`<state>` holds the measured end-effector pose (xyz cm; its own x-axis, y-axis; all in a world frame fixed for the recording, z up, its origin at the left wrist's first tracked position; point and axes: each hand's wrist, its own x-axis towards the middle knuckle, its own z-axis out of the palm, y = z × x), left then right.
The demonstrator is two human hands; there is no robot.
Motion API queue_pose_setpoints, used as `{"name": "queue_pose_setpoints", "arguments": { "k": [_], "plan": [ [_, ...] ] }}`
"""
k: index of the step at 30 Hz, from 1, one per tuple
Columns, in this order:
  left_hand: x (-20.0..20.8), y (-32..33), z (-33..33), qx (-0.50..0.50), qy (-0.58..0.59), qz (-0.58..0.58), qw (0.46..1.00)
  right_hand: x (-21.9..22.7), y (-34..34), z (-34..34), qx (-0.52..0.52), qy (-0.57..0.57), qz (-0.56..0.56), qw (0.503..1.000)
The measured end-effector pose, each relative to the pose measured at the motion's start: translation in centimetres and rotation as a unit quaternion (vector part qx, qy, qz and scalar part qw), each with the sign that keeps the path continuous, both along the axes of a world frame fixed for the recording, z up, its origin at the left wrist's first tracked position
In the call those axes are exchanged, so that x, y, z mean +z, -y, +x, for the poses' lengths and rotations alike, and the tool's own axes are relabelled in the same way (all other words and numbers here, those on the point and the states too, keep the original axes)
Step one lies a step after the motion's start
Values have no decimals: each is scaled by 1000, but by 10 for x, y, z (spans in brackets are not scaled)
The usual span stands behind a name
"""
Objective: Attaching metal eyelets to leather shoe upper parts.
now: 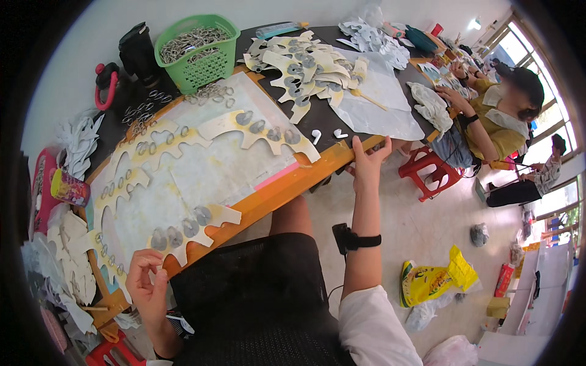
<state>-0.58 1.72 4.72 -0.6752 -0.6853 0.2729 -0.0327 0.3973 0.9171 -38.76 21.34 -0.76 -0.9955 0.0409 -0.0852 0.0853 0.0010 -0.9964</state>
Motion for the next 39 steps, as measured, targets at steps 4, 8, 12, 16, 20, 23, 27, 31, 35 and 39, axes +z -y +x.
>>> {"name": "queue_pose_setpoints", "arguments": {
  "k": [4, 8, 12, 16, 20, 23, 27, 31, 35, 39],
  "plan": [
    [0, 5, 2, 107, 61, -114, 986, -5, -8, 12, 29, 43, -91, 995],
    [-2, 13, 8, 191, 156, -206, 947, -7, -18, 22, 74, 76, -178, 978],
    [-1, 9, 10, 149, 219, -138, 954, -35, -32, 44, 133, 100, -176, 970],
    [-7, 13, 6, 102, 228, -148, 957, -52, -28, 69, 118, 98, -218, 964],
    [-6, 17, 5, 94, 182, -100, 974, -26, -6, 73, 126, 64, -268, 953],
    [-6, 29, 8, 147, 182, -151, 961, -23, 4, 64, 112, 24, -231, 966],
    [-6, 65, 20, 207, 184, -245, 929, -25, 10, 60, 66, -13, -192, 979],
    [-2, 92, 29, 253, 304, -374, 839, -27, 22, 45, 8, -40, -156, 987],
    [-7, 88, 27, 281, 273, -361, 846, -20, 34, 37, -30, -43, -138, 989],
    [-4, 72, 12, 305, 256, -358, 844, -18, 25, 35, -9, 47, -151, 987]
  ]
}}
